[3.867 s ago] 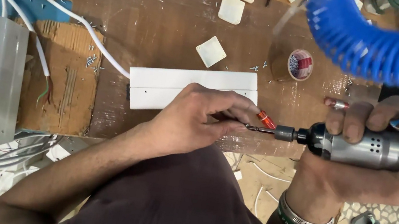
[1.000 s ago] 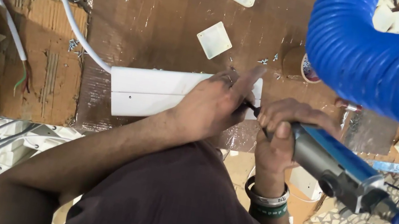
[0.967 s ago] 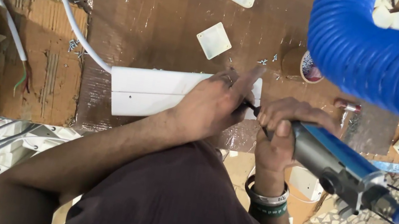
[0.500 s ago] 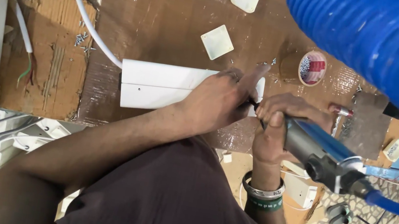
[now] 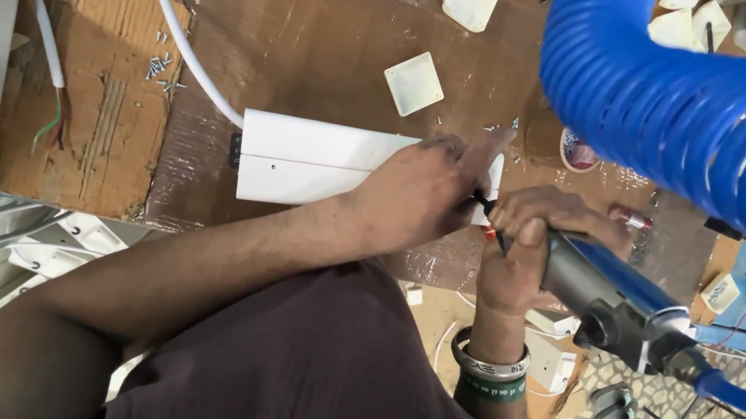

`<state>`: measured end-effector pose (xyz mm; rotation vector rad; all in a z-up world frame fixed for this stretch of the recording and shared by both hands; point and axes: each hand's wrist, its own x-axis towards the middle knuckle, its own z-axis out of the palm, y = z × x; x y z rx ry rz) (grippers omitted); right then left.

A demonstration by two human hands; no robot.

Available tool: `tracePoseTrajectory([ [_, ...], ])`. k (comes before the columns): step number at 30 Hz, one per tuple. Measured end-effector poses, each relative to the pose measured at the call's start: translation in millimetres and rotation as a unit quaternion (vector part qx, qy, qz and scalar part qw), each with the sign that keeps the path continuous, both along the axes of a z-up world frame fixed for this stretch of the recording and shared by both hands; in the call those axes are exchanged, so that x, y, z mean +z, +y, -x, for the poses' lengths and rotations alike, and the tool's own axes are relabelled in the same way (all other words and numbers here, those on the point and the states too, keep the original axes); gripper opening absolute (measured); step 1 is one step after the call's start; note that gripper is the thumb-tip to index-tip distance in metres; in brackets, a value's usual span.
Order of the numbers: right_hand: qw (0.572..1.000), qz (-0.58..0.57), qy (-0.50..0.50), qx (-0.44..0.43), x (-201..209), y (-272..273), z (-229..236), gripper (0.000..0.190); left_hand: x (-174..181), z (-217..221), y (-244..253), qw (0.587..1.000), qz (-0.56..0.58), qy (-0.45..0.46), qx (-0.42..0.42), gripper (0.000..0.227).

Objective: The person assembles white metal electrical enclosure boxes at a workbench. They hammer components into a box, drive screws with a red-handled screwdriver, use a pneumatic screwdriver to fasten screws, fit a cover plate onto a box, and place finished boxes onto a stack of completed enclosures.

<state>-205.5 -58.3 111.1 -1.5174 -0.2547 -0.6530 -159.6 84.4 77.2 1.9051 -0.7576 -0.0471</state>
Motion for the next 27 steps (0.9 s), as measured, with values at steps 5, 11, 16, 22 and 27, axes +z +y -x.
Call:
tracePoseTrajectory([
  [5,1.0,-0.01,0.009,-0.004,-5.7,-7.7,2.4,0.033,0.8,-1.1,0.5,1.0,-0.008,0.017,-0.01,0.091],
  [11,0.999,-0.031,0.019,0.006,-9.2,-11.8,3.9,0.032,-2.2,-0.7,-1.3,1.0,-0.015,0.004,-0.009,0.091],
  [16,0.999,-0.029,0.013,0.005,-5.8,-7.5,2.0,0.031,-4.0,-0.4,-2.5,1.0,-0.013,-0.01,0.005,0.089],
  [22,1.0,-0.013,0.011,-0.001,-8.0,-11.0,3.0,0.032,-0.9,-1.0,-1.0,1.0,-0.016,-0.008,-0.006,0.093],
  [27,1.0,-0.016,0.024,0.001,-9.7,-12.6,3.3,0.032,-0.5,-1.5,-1.3,0.999,-0.032,0.009,-0.004,0.092],
])
